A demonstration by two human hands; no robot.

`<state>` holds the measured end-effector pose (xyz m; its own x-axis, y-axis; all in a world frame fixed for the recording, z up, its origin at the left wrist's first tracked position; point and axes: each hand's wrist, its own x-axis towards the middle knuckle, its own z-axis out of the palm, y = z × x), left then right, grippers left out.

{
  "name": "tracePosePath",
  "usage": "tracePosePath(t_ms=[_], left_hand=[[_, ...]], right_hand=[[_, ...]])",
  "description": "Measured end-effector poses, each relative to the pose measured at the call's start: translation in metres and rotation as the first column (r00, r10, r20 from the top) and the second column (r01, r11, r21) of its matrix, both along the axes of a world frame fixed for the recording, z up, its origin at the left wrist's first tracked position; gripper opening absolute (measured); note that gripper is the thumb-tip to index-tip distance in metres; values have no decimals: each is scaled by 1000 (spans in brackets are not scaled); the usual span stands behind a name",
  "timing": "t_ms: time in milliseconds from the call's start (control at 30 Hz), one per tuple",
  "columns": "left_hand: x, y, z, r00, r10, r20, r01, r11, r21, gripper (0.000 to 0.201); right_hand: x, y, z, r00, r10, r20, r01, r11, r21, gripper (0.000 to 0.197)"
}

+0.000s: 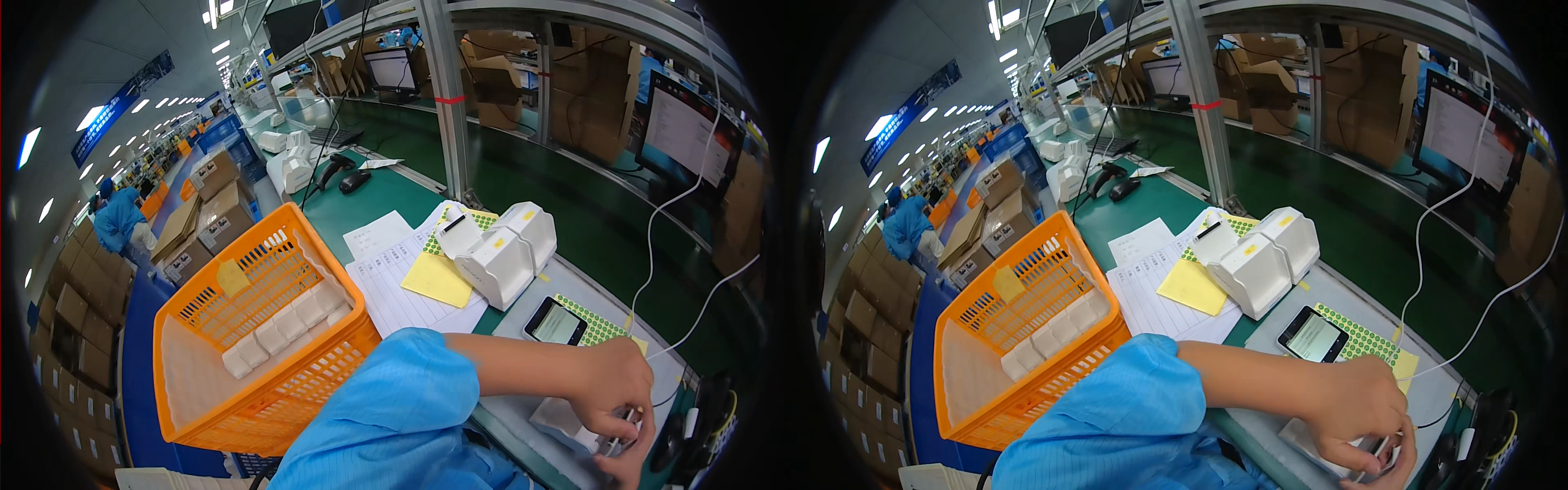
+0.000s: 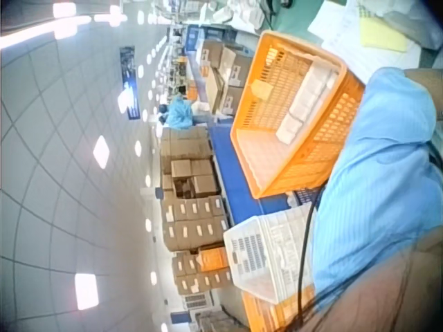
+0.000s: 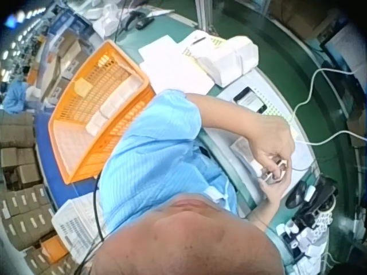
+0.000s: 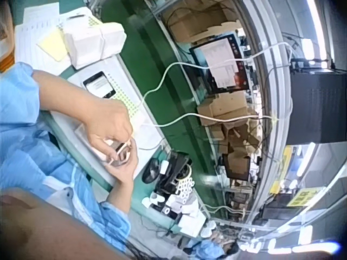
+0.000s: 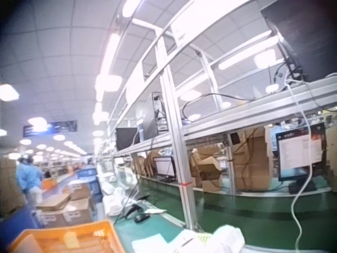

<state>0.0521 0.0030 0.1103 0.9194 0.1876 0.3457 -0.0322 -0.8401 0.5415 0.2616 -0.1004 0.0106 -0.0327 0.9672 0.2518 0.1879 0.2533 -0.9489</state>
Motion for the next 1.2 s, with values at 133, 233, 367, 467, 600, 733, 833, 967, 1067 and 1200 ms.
tracePosePath(t_ms=[133,233,367,467,600,733,833,967,1067,1200], left_hand=[[-46,-2,-12,976,194,-100,-186,979,85,58],[-61,-8,-37,961,265,81,-272,958,88,78],[-54,-26,-55,928,351,-124,-355,935,-12,101],[-46,-25,-61,903,373,-214,-400,912,-96,104],[-46,-24,-79,911,412,-30,-413,910,-39,98],[-53,-34,-49,900,407,-156,-424,901,-93,94],[-83,-37,-16,845,489,-217,-518,849,-104,93],[-163,-30,24,574,817,49,-819,574,7,100],[-224,-6,37,180,971,154,-983,181,7,91],[-298,38,15,-235,963,134,-972,-230,-56,89]], right_hand=[[-11,1,26,973,129,192,-86,973,-215,114],[-11,3,39,966,218,138,-161,927,-338,112],[-11,1,42,969,232,87,-186,911,-368,115],[-11,1,40,971,220,95,-168,907,-386,114],[-3,9,36,953,255,164,-180,912,-369,108],[-2,11,3,992,32,126,0,969,-249,102],[2,15,-12,1000,21,8,-20,995,-101,81],[2,15,-9,937,-291,194,292,956,24,45],[-12,14,8,905,-384,183,387,922,20,32],[-12,20,-2,899,-351,262,326,936,134,27]])
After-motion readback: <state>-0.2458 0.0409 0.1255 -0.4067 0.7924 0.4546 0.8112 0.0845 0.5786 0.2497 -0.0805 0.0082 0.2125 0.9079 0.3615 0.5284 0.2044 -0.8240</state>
